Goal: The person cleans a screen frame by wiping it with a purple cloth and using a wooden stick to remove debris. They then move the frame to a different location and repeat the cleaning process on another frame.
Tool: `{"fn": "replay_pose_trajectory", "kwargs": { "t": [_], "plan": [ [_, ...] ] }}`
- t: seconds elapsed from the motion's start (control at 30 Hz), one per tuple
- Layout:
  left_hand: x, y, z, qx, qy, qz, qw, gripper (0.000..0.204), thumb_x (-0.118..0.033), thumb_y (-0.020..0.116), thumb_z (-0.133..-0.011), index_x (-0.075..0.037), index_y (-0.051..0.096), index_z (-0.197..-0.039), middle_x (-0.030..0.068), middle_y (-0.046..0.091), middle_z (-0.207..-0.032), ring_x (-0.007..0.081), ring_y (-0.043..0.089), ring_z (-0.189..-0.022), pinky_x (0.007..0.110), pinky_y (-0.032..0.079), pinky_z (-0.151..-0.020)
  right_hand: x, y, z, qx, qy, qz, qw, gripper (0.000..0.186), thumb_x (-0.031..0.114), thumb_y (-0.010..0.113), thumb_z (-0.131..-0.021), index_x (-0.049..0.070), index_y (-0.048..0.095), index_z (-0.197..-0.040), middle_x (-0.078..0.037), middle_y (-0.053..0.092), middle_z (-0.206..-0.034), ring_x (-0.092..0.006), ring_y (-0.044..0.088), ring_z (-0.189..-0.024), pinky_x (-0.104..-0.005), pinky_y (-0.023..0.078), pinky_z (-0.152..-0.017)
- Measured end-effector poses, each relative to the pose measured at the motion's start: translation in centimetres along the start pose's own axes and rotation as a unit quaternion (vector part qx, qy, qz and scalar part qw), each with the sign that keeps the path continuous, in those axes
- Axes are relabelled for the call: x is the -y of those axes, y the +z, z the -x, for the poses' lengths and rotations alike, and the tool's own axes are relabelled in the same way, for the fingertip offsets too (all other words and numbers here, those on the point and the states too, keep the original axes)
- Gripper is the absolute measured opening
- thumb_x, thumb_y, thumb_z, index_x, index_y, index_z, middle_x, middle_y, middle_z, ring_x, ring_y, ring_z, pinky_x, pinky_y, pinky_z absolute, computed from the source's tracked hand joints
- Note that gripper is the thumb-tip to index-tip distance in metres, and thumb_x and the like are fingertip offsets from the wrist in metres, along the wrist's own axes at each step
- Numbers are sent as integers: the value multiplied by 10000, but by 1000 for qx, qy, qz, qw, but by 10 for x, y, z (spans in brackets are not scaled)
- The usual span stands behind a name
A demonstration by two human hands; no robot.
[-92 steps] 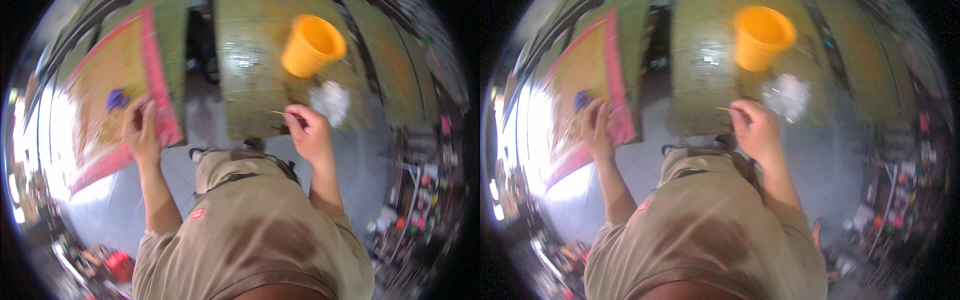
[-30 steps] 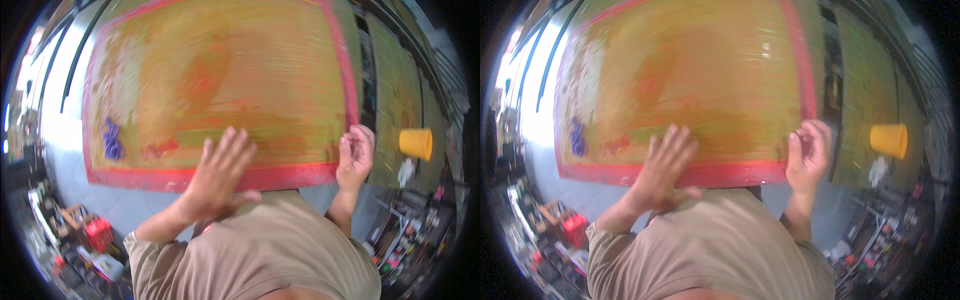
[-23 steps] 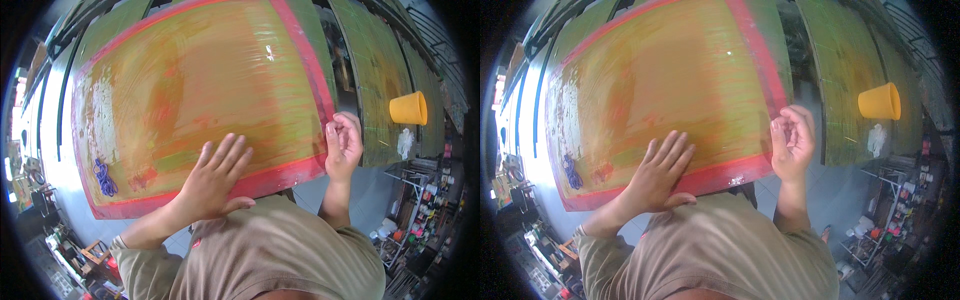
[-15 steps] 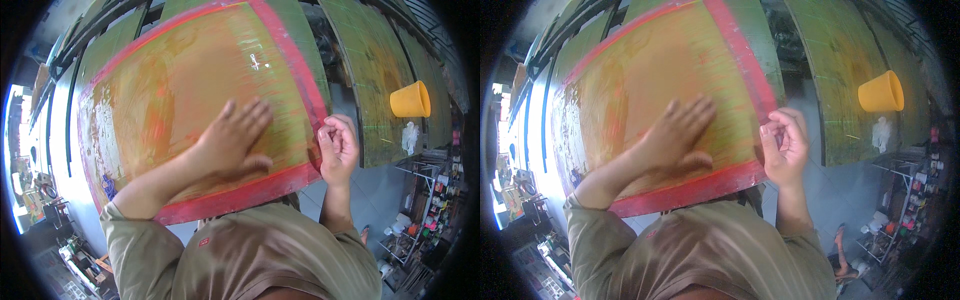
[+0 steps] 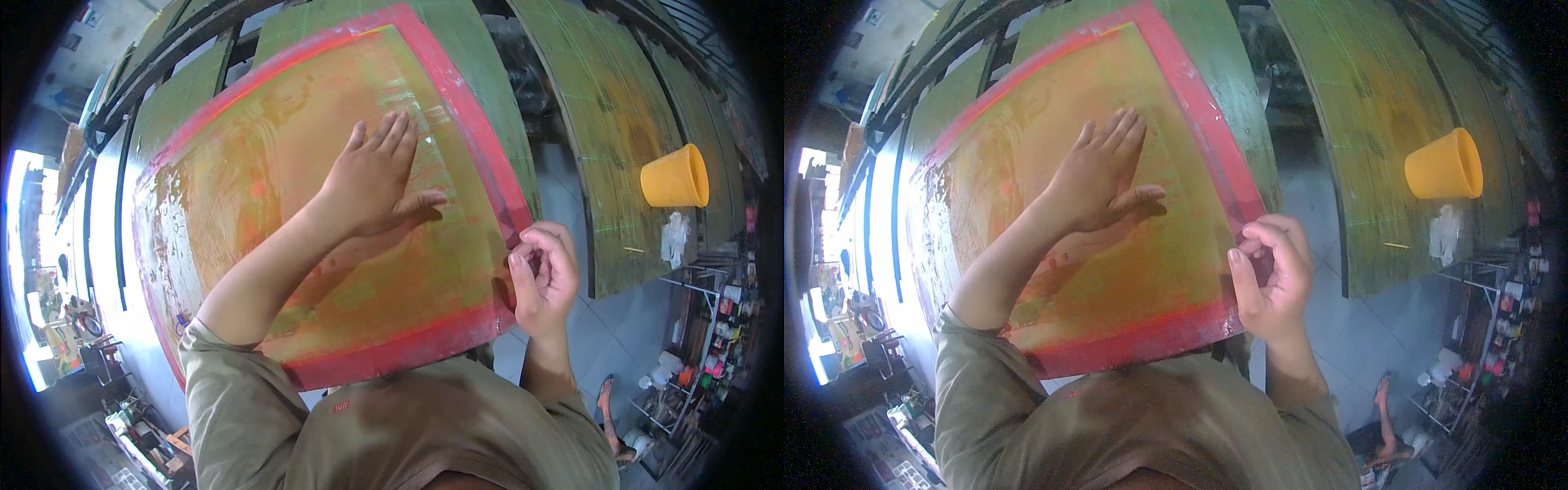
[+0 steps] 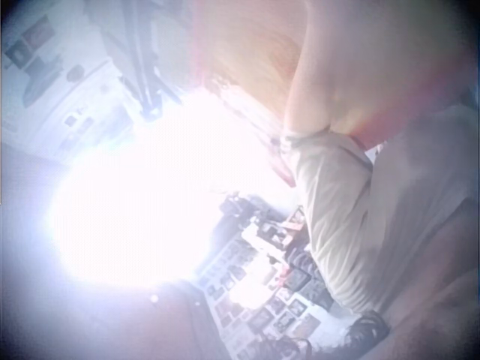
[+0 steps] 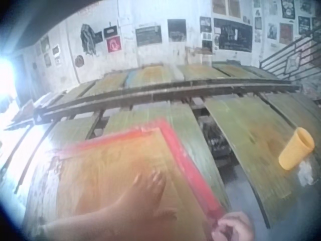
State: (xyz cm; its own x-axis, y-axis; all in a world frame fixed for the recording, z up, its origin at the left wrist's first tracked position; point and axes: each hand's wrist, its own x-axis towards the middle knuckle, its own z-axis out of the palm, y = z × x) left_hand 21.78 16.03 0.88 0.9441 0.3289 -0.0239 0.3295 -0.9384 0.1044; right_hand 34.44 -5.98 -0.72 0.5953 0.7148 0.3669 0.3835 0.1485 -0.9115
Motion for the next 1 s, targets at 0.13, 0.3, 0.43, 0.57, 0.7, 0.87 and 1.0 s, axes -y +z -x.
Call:
{"fn": "replay_pose_trajectory", "kwargs": {
  "t": [0.13, 0.3, 0.43, 0.57, 0.7, 0.87, 1.0],
  "plan": [
    [-9, -9, 9, 25, -3, -1, 1000, 934, -669, 354, -856, 106, 254, -1366, 256, 280, -1439, 369, 244, -1360, 518, 200, -1097, 0, 0, -2, 4, -3, 19, 1000, 230, -66, 596, -753, -30, 564, -978, -111, 524, -934, -107, 499, -700, -223, 404, -633],
    [-20, -13, 19, 51, 38, 35, 997, 867, -641, 402, -856, 63, 318, -1354, 259, 303, -1423, 385, 259, -1349, 530, 203, -1089, 3, 1, -4, 7, -2, 16, 1000, 226, -68, 594, -754, -39, 560, -975, -116, 524, -935, -110, 501, -705, -226, 406, -639],
    [-26, -10, 24, 66, 141, 93, 983, 833, -651, 364, -864, 8, 336, -1373, 225, 299, -1442, 349, 243, -1366, 532, 196, -1088, 3, 1, -5, 12, 2, 16, 1000, 220, -68, 591, -761, -43, 557, -978, -121, 524, -938, -114, 505, -711, -232, 414, -662],
    [-5, 5, 20, -13, 108, 79, 991, 783, -627, 381, -875, -36, 334, -1386, 206, 295, -1450, 338, 220, -1376, 533, 193, -1087, -1, 1, -3, 7, 5, 6, 1000, 218, -69, 588, -767, -45, 555, -981, -122, 524, -942, -120, 509, -717, -239, 422, -685],
    [61, 10, 3, -25, -28, 57, 998, 756, -599, 401, -884, -75, 289, -1417, 199, 283, -1459, 333, 206, -1383, 531, 191, -1088, 0, 1, -5, 20, -1, 17, 1000, 216, -69, 589, -769, -45, 555, -981, -121, 524, -944, -121, 508, -721, -238, 424, -683],
    [160, 12, 14, -72, -237, 47, 968, 825, -661, 355, -871, -82, 227, -1446, 163, 212, -1502, 315, 176, -1398, 530, 167, -1103, 1, 2, -4, 18, 4, 23, 1000, 207, -65, 594, -772, -48, 556, -975, -120, 525, -946, -116, 507, -726, -229, 421, -674],
    [170, 4, 10, -48, -394, 3, 918, 920, -710, 346, -840, -37, 192, -1447, 175, 168, -1512, 324, 125, -1409, 535, 142, -1110, 1, 1, -6, 26, -5, 40, 999, 208, -67, 595, -773, -45, 558, -977, -114, 526, -957, -110, 508, -735, -226, 422, -677]
  ]
}}
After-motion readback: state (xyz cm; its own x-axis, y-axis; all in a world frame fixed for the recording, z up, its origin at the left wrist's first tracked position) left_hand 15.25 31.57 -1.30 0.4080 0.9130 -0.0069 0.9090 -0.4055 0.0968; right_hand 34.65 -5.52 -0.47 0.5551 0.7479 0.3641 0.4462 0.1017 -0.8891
